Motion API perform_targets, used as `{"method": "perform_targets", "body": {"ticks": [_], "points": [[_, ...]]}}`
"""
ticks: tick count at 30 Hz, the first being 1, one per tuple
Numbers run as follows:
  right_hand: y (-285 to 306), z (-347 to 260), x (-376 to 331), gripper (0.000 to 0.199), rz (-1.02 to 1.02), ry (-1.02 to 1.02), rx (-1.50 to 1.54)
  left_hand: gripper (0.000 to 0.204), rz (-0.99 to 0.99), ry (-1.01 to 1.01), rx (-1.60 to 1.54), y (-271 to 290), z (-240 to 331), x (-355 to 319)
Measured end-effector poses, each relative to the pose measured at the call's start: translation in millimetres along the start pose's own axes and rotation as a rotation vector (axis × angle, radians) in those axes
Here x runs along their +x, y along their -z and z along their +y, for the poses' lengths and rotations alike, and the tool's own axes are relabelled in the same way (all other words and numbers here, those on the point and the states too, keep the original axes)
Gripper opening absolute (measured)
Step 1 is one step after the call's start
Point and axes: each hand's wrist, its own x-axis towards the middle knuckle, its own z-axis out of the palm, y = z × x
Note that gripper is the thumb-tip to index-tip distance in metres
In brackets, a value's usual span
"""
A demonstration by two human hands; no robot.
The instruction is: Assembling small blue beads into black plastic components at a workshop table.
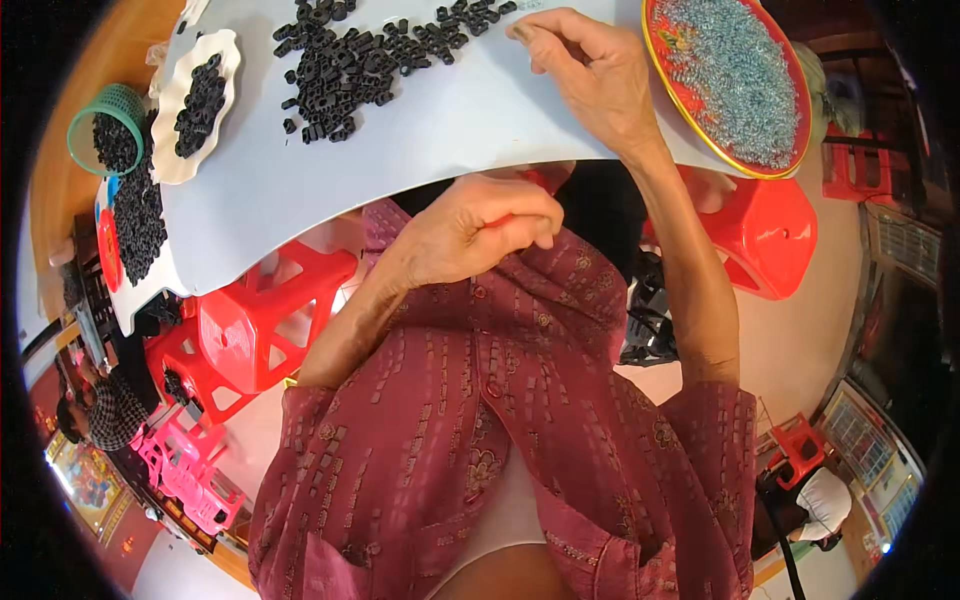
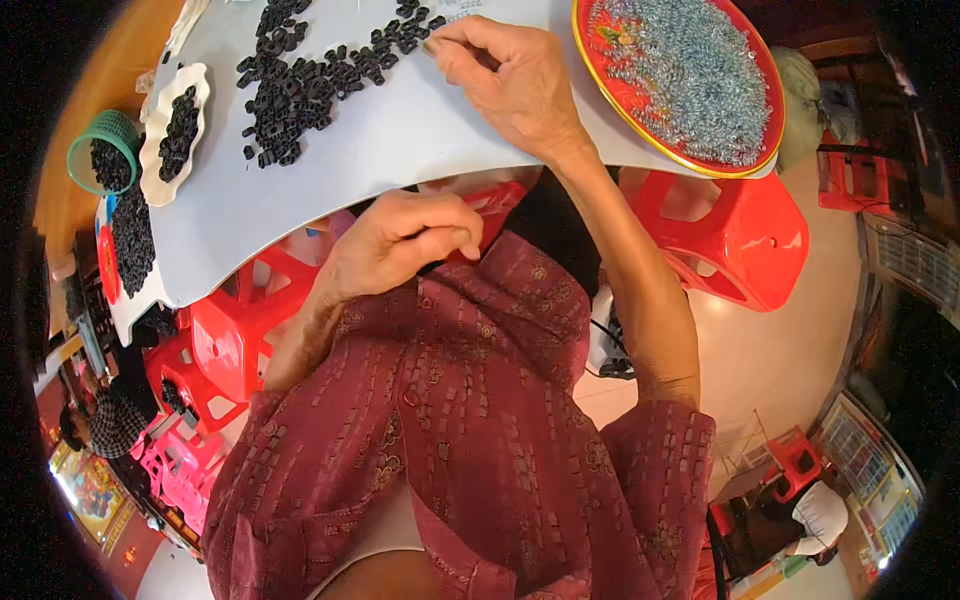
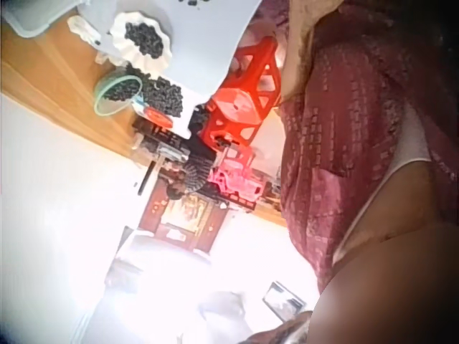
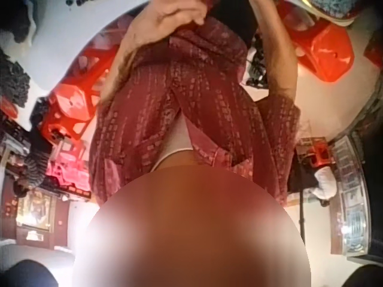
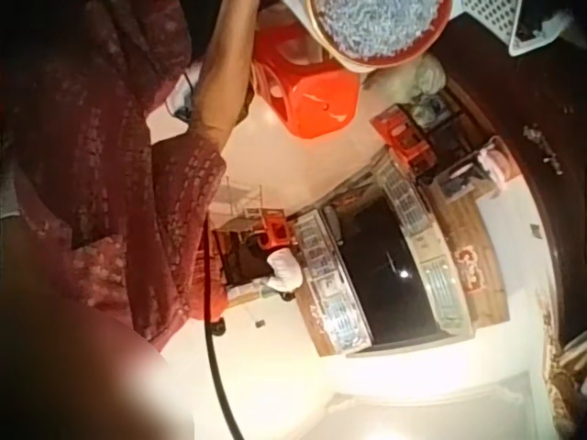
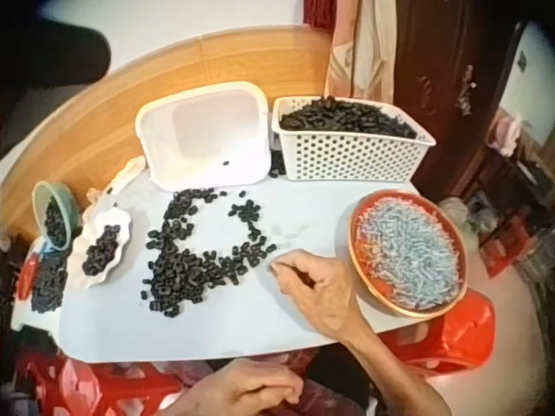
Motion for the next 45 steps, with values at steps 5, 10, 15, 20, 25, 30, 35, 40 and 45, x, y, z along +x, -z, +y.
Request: {"method": "perform_targets", "body": {"ticks": [5,10,15,20,25,30,35,40,45], "points": [[5,-8,5,0.016,-0.026,-0.033,0.004,0.019,-0.160,0.270,0.266,-14,-58,-7],[5,-15,5,0.017,-0.027,-0.119,-0.040,0.022,-0.321,0.489,0.554,-42,-149,-26],[2,-15,7,0.017,-0.025,-0.143,-0.033,0.034,-0.666,0.540,0.605,-63,-167,-29],[2,-16,7,0.018,-0.008,-0.095,-0.017,0.025,-0.534,0.423,0.655,-78,-182,-40],[2,-17,6,0.018,-0.001,-0.139,-0.012,0.033,-0.584,0.548,0.549,-67,-165,-30],[4,-9,4,0.018,0.023,-0.110,-0.033,0.027,-0.536,0.516,0.552,-76,-177,-33],[0,-17,7,0.018,0.025,-0.106,-0.089,0.016,-0.327,0.214,0.585,-90,-254,-54],[0,1,6,0.016,0.040,0.001,-0.078,0.016,-0.404,0.377,0.631,-94,-262,-43],[-1,-1,1,0.019,0.033,-0.074,-0.121,0.021,-0.352,0.480,0.532,-85,-215,-42]]}}
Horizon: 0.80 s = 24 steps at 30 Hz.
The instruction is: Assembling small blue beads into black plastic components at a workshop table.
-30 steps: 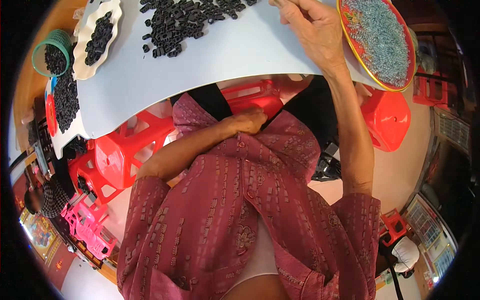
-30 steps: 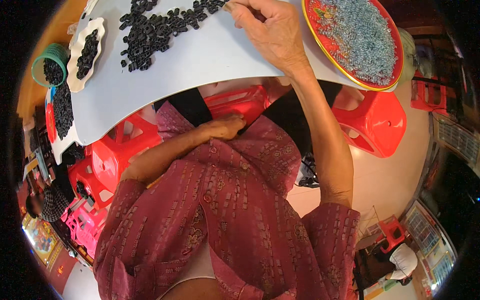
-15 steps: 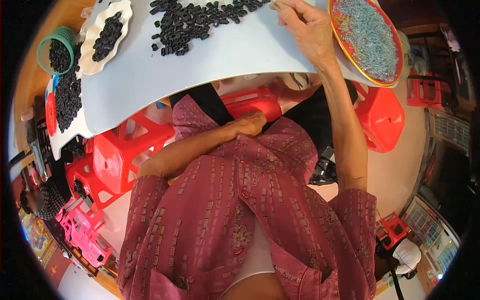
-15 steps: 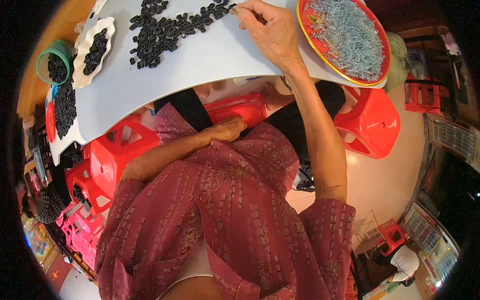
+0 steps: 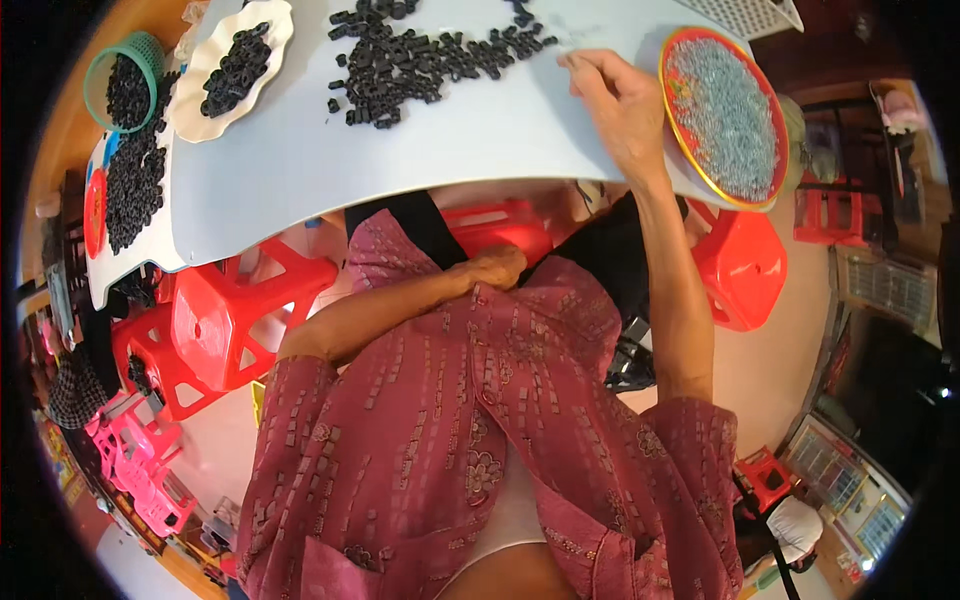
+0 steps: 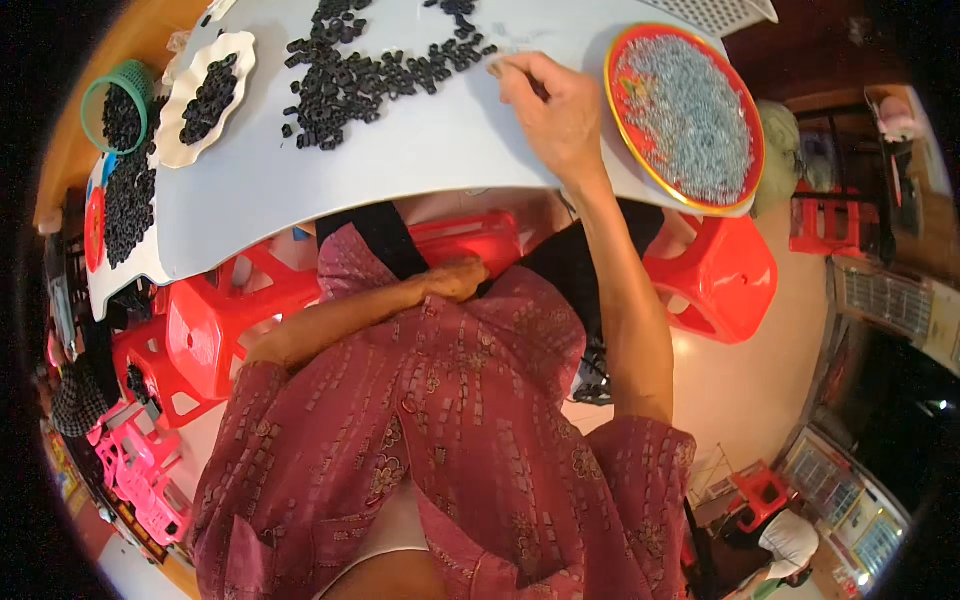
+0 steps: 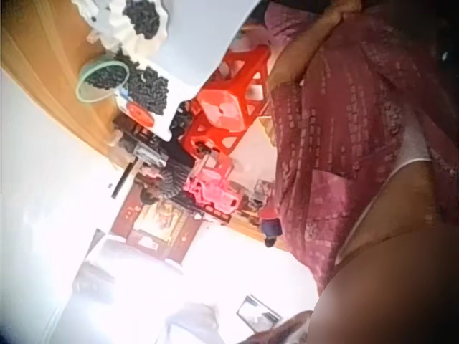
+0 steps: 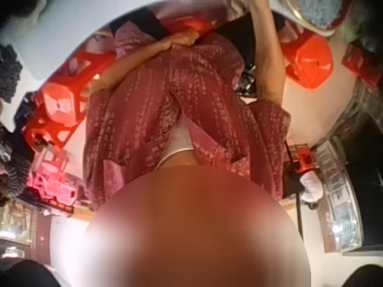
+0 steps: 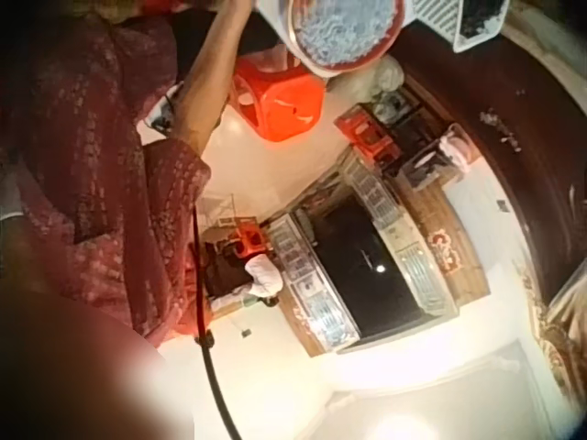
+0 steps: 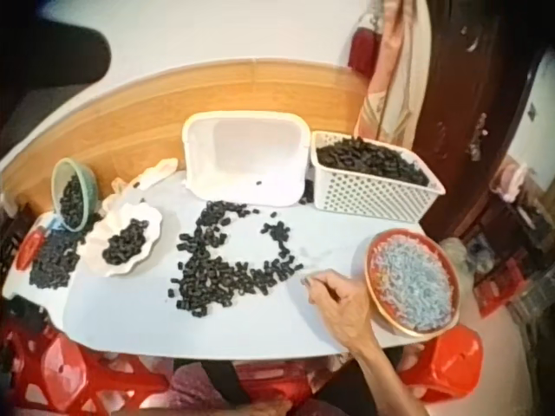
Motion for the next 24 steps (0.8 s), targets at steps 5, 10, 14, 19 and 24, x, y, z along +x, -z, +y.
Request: {"method": "perform_targets", "body": {"ticks": [5,10,14,19,24], "points": [[2,-12,-5,0.013,0.007,-0.030,-0.053,0.018,-0.062,0.010,-0.070,6,17,-8],[6,-19,-10,0.010,-0.013,-0.096,-0.074,0.020,0.278,0.082,-0.360,15,53,-18],[6,-24,-8,0.009,-0.072,-0.138,-0.106,0.022,0.589,0.205,-0.672,48,56,-8],[11,-21,-5,0.012,-0.121,-0.090,-0.059,0.024,0.531,0.216,-0.725,78,51,13],[16,-23,-4,0.011,-0.152,-0.125,0.013,0.026,0.472,0.248,-0.776,93,47,18]]}}
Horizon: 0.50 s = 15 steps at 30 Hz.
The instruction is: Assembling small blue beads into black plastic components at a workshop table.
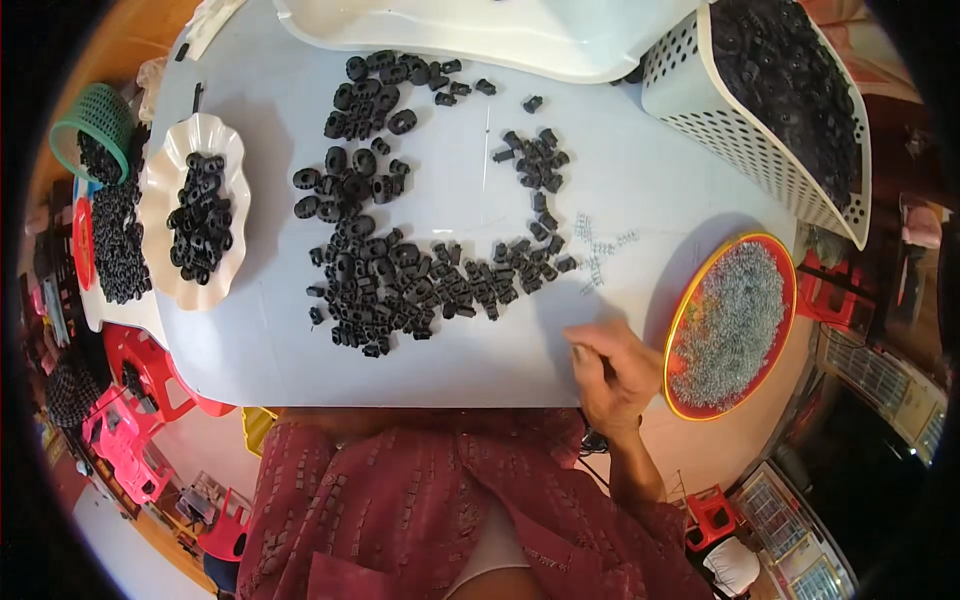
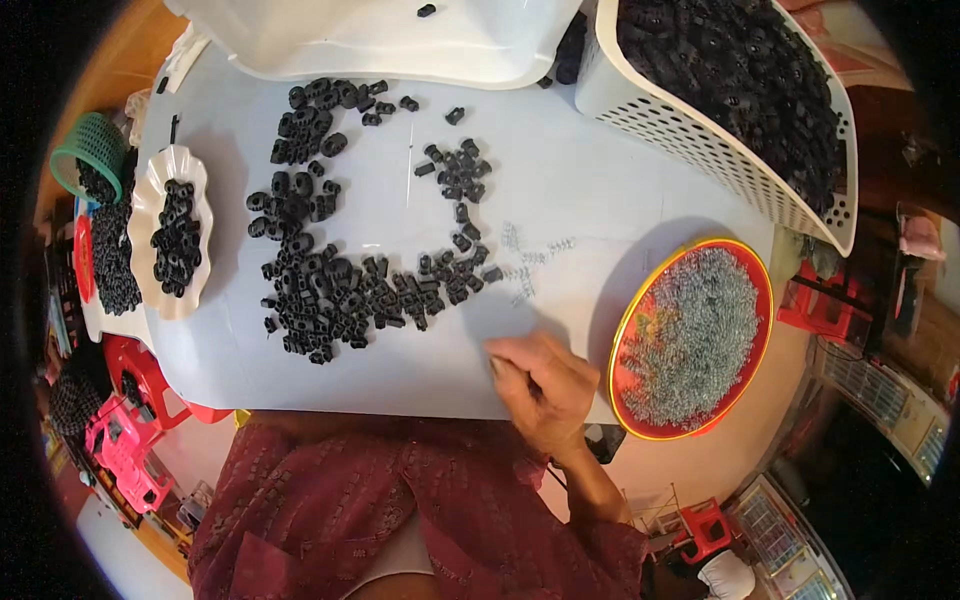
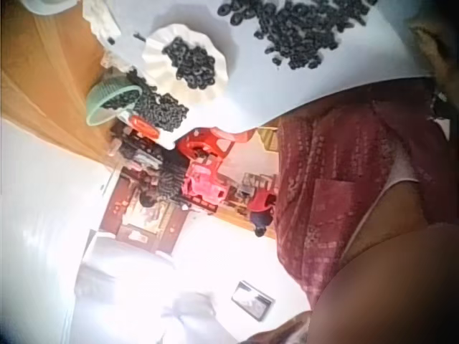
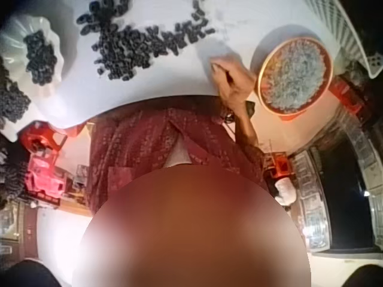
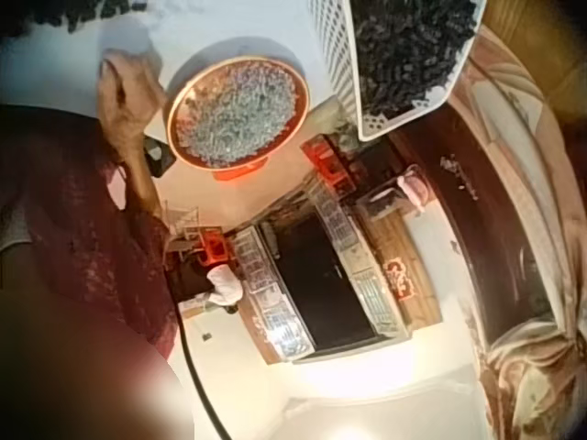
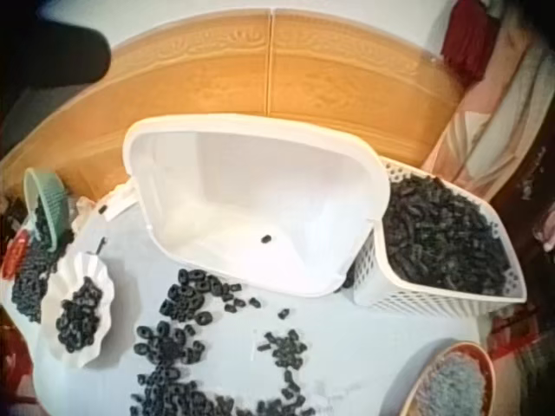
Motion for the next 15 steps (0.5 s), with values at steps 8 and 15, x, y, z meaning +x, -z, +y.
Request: {"method": "perform_targets", "body": {"ticks": [8,15], "points": [[-2,-2,2,0.020,0.032,-0.032,-0.037,0.030,-0.039,0.084,-0.063,19,18,3],[2,0,-2,0.020,0.040,-0.056,-0.005,0.034,-0.074,0.163,-0.126,28,38,-16]]}}
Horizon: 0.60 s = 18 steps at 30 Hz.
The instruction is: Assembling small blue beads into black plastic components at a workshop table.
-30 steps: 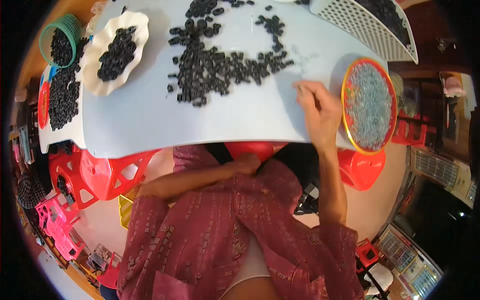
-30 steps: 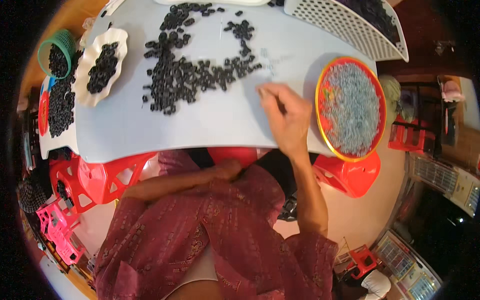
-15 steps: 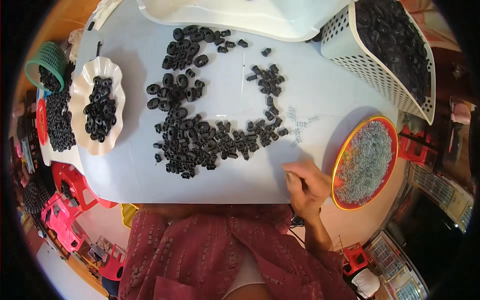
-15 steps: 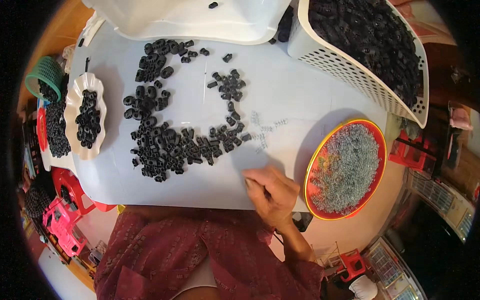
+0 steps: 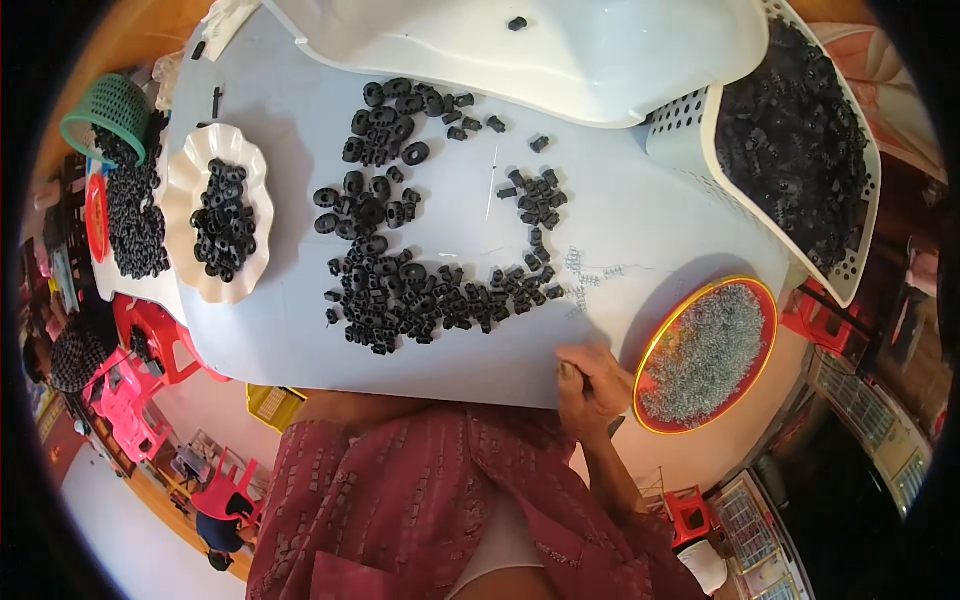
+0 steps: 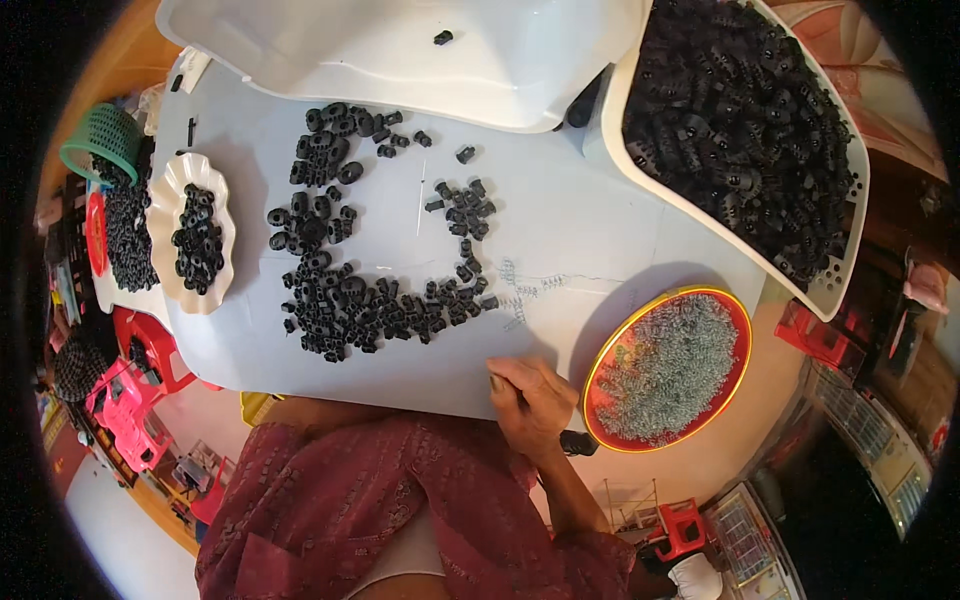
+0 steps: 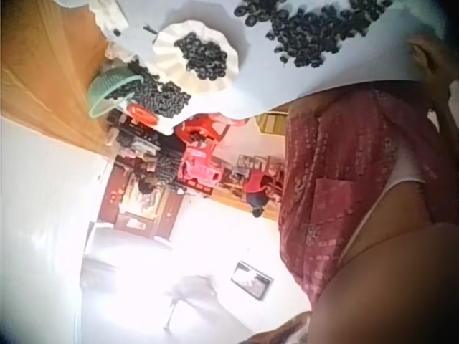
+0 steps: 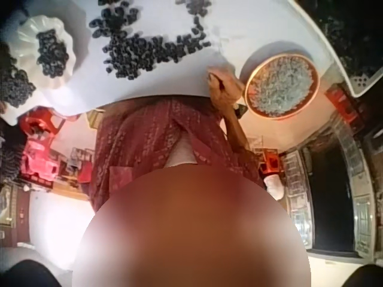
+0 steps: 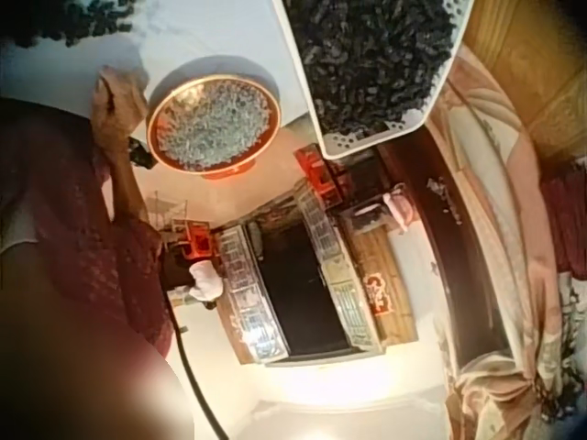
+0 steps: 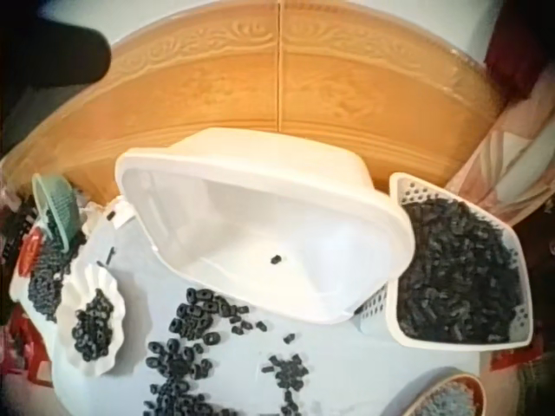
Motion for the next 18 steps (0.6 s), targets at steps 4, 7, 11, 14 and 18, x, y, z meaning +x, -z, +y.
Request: {"method": "perform_targets", "body": {"ticks": [4,7,11,14,18], "points": [[0,-3,1,0.020,-0.009,-0.031,-0.027,0.036,-0.024,0.029,-0.015,8,11,-11],[0,-3,3,0.020,0.001,-0.026,-0.031,0.037,-0.049,0.051,-0.026,15,16,-15],[0,-6,7,0.020,-0.004,-0.053,-0.046,0.039,-0.100,0.093,-0.057,18,14,-23],[0,-7,7,0.021,0.001,-0.036,-0.057,0.041,-0.135,0.109,-0.080,22,12,-22],[-2,-1,6,0.020,0.061,-0.013,-0.056,0.043,-0.176,0.121,-0.096,32,-1,-21]]}}
